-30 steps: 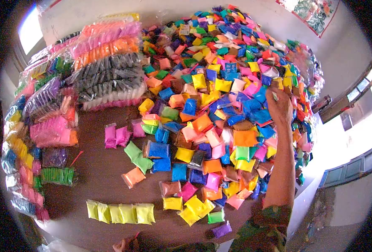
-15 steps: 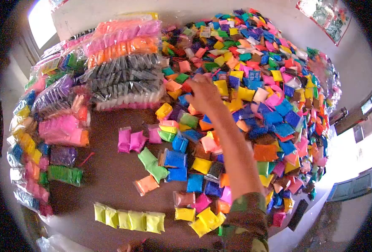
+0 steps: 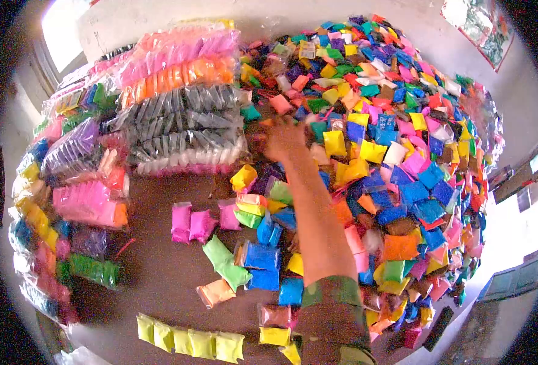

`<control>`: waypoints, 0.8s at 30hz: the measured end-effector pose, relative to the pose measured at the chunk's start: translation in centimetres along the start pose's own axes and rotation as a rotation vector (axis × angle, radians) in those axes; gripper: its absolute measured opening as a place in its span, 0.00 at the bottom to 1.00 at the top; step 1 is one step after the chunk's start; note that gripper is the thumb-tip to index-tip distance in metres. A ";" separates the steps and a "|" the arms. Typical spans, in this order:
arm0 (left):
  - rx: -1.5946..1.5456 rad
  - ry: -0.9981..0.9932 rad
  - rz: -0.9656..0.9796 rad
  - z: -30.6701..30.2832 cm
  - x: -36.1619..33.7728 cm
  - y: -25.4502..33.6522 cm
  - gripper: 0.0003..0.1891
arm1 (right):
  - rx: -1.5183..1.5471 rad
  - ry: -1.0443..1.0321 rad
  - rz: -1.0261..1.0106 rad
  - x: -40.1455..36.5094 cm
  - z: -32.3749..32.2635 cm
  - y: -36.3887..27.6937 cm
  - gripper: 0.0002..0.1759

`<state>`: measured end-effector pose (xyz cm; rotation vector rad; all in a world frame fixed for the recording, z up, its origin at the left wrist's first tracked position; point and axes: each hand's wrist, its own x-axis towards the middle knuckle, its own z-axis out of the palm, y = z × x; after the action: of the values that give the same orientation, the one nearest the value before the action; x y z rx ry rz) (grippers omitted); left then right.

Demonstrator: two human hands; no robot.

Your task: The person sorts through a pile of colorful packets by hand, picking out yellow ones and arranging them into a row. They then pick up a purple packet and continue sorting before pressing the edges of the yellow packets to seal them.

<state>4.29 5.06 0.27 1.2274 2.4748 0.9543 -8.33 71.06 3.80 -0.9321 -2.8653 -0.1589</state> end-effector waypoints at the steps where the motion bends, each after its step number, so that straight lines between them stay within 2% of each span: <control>1: 0.001 0.002 0.000 0.0 -0.1 0.0 0.08 | -0.036 -0.018 0.009 -0.8 -0.7 1.1 0.32; 4: -0.005 0.010 0.015 0.0 -0.2 0.0 0.08 | -0.280 -0.215 0.054 -2.7 -3.4 3.6 0.27; 7: -0.007 0.025 0.029 -0.3 -0.4 -0.1 0.08 | -0.362 -0.133 0.106 -4.9 -6.2 6.1 0.24; 10: -0.018 0.039 0.043 -0.4 -0.7 -0.2 0.08 | -0.383 -0.172 0.195 -7.2 -10.0 8.9 0.24; 13: -0.028 0.055 0.056 -0.5 -1.0 -0.3 0.08 | -0.384 -0.127 0.250 -9.8 -11.8 10.9 0.26; 16: -0.038 0.076 0.089 -0.6 -1.4 -0.6 0.08 | -0.182 0.016 0.233 -12.8 -13.7 11.8 0.27; 17: -0.041 0.077 0.089 -0.5 -1.7 -0.7 0.08 | -0.130 0.006 0.250 -13.7 -14.6 11.6 0.26; 18: -0.046 0.095 0.122 -0.5 -1.7 -0.5 0.08 | -0.157 0.053 0.231 -14.5 -14.4 12.4 0.25; 20: -0.068 0.050 0.048 -1.0 -1.5 0.6 0.09 | -0.210 0.149 0.189 -15.9 -14.2 13.4 0.23; 24: -0.081 0.094 0.046 -0.4 -1.9 -0.1 0.10 | -0.141 0.154 0.244 -19.0 -15.8 14.4 0.23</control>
<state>5.26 3.38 0.39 1.2459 2.4606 1.1370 16.81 69.49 17.47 -1.2270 -2.6016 -0.3938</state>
